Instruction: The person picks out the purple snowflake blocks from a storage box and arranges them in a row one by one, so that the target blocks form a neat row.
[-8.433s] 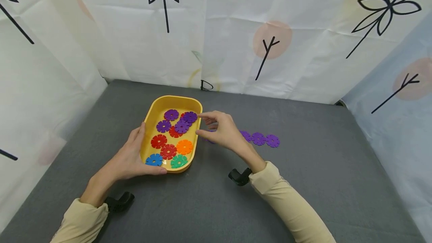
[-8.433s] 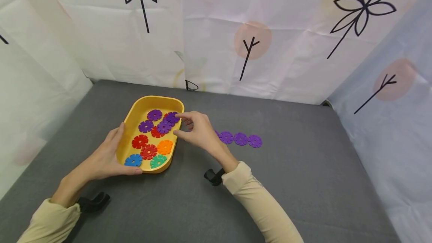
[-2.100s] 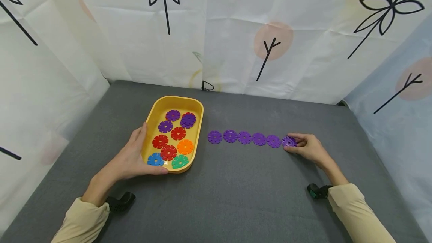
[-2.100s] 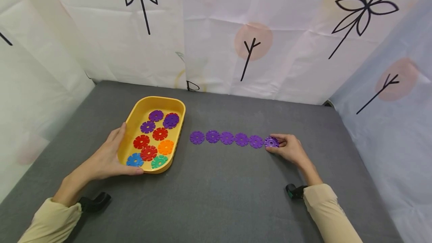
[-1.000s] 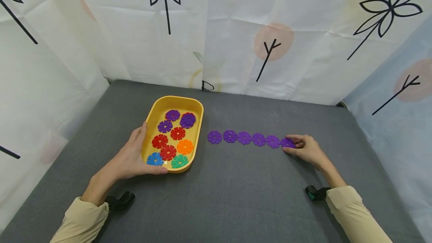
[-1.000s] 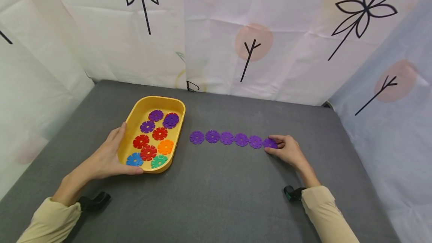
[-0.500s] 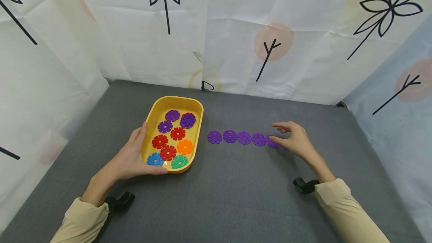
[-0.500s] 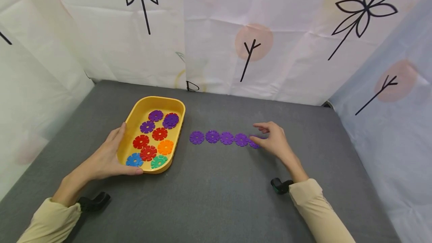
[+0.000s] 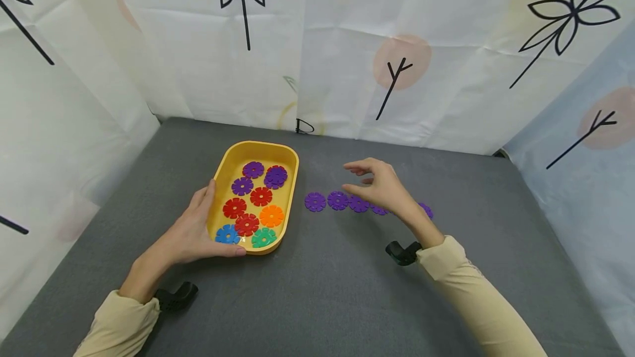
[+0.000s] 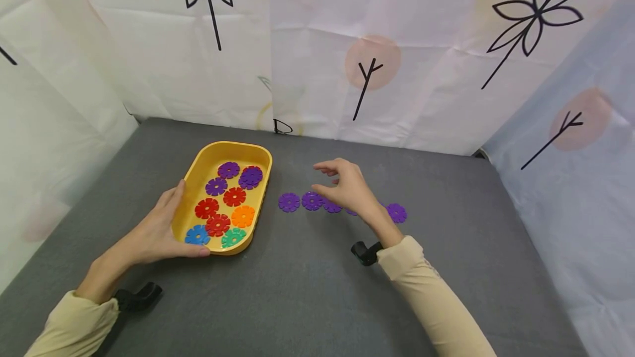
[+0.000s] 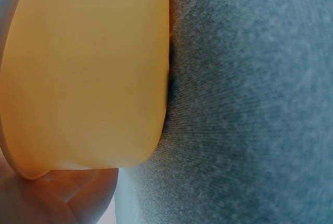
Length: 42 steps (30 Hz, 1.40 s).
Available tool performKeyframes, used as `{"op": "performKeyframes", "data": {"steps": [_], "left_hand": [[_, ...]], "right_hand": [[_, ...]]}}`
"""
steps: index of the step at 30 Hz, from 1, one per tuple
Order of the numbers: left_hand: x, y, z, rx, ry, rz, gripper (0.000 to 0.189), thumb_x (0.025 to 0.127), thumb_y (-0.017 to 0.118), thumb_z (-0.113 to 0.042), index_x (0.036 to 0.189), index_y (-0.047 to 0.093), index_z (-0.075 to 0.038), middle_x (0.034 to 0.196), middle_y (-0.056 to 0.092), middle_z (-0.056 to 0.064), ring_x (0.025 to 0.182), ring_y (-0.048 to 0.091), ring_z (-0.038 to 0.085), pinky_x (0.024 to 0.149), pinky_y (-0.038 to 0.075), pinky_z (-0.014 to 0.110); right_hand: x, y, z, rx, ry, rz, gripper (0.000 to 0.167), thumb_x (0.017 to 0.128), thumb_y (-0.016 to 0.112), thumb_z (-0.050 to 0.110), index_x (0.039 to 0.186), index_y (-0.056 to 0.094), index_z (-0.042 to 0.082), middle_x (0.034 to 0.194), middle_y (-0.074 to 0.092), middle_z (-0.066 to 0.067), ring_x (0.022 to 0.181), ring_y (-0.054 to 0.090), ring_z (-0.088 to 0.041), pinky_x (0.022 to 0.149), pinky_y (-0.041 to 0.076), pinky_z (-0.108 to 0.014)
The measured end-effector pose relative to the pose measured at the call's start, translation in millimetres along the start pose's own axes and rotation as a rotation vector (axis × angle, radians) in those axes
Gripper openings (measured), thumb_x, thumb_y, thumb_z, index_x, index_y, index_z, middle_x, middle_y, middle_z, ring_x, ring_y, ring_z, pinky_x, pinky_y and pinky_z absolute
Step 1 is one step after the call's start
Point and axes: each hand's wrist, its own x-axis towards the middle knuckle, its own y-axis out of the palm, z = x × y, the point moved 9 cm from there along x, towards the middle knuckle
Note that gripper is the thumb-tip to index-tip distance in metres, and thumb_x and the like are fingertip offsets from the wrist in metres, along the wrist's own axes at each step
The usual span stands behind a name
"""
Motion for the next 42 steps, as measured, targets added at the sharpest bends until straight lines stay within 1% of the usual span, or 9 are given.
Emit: {"op": "performKeyframes", "data": {"steps": [10,17,20,24,26,31,33,37,42], "left_hand": [[-1.7,0.3,1.0,-0.002,-0.003,0.007,0.15,0.066,0.085,-0.067,0.163,-0.014,-0.01,0.161,0.015,0.026,0.131,0.04,0.043,0.103,0.05,0.064],[-1.9,-0.2,2.3,0.0,0.007,0.01,0.149,0.068,0.084,-0.067,0.163,-0.015,-0.01,0.161,0.015,0.026,0.13,0.041,0.042,0.102,0.051,0.063],[-2.1,-0.3,2.9,-0.008,0.013,0.004,0.148,0.068,0.085,-0.066,0.163,-0.014,-0.011,0.161,0.015,0.025,0.131,0.041,0.042,0.103,0.051,0.062],[-2.6,-0.3,3.2,-0.011,0.016,-0.004,0.148,0.068,0.085,-0.065,0.163,-0.014,-0.01,0.161,0.015,0.025,0.131,0.042,0.042,0.103,0.051,0.062],[-2.7,-0.4,3.1,-0.013,0.017,-0.006,0.148,0.068,0.086,-0.064,0.163,-0.014,-0.01,0.161,0.015,0.025,0.131,0.041,0.042,0.103,0.051,0.062],[-2.1,0.0,1.4,-0.026,0.023,-0.007,0.147,0.068,0.086,-0.064,0.163,-0.013,-0.01,0.162,0.015,0.024,0.134,0.039,0.042,0.104,0.05,0.062],[-1.9,0.2,0.4,-0.028,0.026,-0.005,0.147,0.068,0.085,-0.064,0.163,-0.013,-0.01,0.161,0.015,0.025,0.134,0.039,0.042,0.104,0.051,0.061],[-1.4,0.9,-0.5,-0.024,0.029,-0.004,0.148,0.068,0.085,-0.065,0.163,-0.013,-0.009,0.161,0.015,0.025,0.133,0.039,0.043,0.104,0.051,0.061],[-1.3,0.6,0.6,-0.02,0.032,-0.005,0.147,0.069,0.085,-0.064,0.163,-0.014,-0.009,0.161,0.015,0.025,0.134,0.04,0.042,0.104,0.05,0.061]], "right_hand": [[37.8,54,68,0.061,-0.116,0.092,0.044,0.092,0.077,0.017,0.133,0.067,0.004,0.134,0.066,-0.016,0.127,0.061,-0.034,0.106,0.054,-0.048],[64.8,99,97,0.092,-0.077,0.156,0.047,0.092,0.077,0.02,0.136,0.066,0.006,0.135,0.068,-0.011,0.128,0.063,-0.029,0.106,0.055,-0.042],[74.9,116,100,0.099,-0.031,0.175,0.051,0.092,0.077,0.02,0.139,0.063,0.006,0.137,0.067,-0.012,0.127,0.063,-0.03,0.105,0.055,-0.039],[84.5,136,94,0.114,0.062,0.207,0.058,0.093,0.075,0.02,0.145,0.056,0.006,0.134,0.067,-0.014,0.103,0.069,-0.025,0.09,0.06,-0.032],[87.0,146,88,0.09,0.116,0.231,0.061,0.093,0.074,0.02,0.149,0.052,0.008,0.134,0.066,-0.014,0.093,0.067,-0.023,0.083,0.061,-0.03],[88.7,163,76,-0.064,0.194,0.306,0.066,0.094,0.072,0.017,0.153,0.046,0.007,0.147,0.059,-0.011,0.121,0.059,-0.025,0.101,0.057,-0.033],[88.1,168,75,-0.113,0.188,0.341,0.066,0.094,0.072,0.016,0.154,0.044,0.006,0.151,0.056,-0.012,0.128,0.057,-0.026,0.103,0.056,-0.034],[84.8,177,79,-0.159,0.107,0.411,0.063,0.095,0.072,0.013,0.153,0.048,0.008,0.15,0.057,-0.01,0.128,0.061,-0.025,0.102,0.057,-0.032],[82.0,180,85,-0.157,-0.025,0.45,0.053,0.093,0.075,0.011,0.143,0.061,0.014,0.137,0.067,-0.009,0.13,0.062,-0.022,0.109,0.052,-0.032]]}}
